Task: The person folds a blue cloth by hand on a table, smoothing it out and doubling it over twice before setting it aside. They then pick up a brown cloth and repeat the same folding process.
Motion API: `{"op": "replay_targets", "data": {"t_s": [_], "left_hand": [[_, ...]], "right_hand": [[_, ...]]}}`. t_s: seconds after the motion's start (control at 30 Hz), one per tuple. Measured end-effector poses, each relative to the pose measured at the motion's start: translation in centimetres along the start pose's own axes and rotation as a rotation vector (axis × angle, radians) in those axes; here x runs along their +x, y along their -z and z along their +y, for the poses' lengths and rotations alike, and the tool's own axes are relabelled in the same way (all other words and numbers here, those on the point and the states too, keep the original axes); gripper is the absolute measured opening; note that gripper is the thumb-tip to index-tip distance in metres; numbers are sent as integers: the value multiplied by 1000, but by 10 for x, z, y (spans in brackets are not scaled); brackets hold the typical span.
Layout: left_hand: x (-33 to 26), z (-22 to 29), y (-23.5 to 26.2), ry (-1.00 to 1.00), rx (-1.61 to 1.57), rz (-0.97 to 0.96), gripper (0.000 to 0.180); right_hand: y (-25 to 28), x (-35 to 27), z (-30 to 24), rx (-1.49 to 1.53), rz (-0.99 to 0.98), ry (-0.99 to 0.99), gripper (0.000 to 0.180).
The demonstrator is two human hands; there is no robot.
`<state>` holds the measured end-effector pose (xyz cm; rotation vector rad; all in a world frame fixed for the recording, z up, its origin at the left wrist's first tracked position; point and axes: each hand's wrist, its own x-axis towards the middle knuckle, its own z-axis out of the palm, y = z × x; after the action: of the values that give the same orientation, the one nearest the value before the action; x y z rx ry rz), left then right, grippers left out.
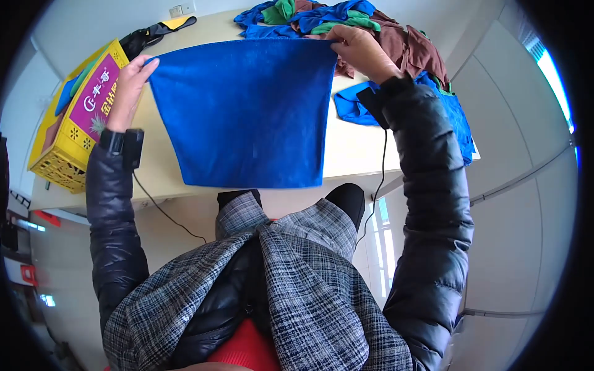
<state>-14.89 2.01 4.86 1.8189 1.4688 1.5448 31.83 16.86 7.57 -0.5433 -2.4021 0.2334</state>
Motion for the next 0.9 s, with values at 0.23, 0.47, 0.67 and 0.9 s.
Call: {"op": "replay_targets", "data": {"t_s": [0.23, 0.47, 0.67, 0.9], "left_hand": [[54, -12, -9, -181, 79, 158, 21], [-50, -89, -53, -286, 352, -15, 12], [-169, -118, -93, -46, 416, -229, 15], [-203, -81, -93, -16, 426, -186, 16]], "right_hand": [[22, 17, 6, -337, 306, 13, 10], [-83, -88, 0, -332, 149, -100, 12], [-158, -181, -15, -194, -72, -254, 14], [-155, -203, -46, -205, -135, -295, 15]]}}
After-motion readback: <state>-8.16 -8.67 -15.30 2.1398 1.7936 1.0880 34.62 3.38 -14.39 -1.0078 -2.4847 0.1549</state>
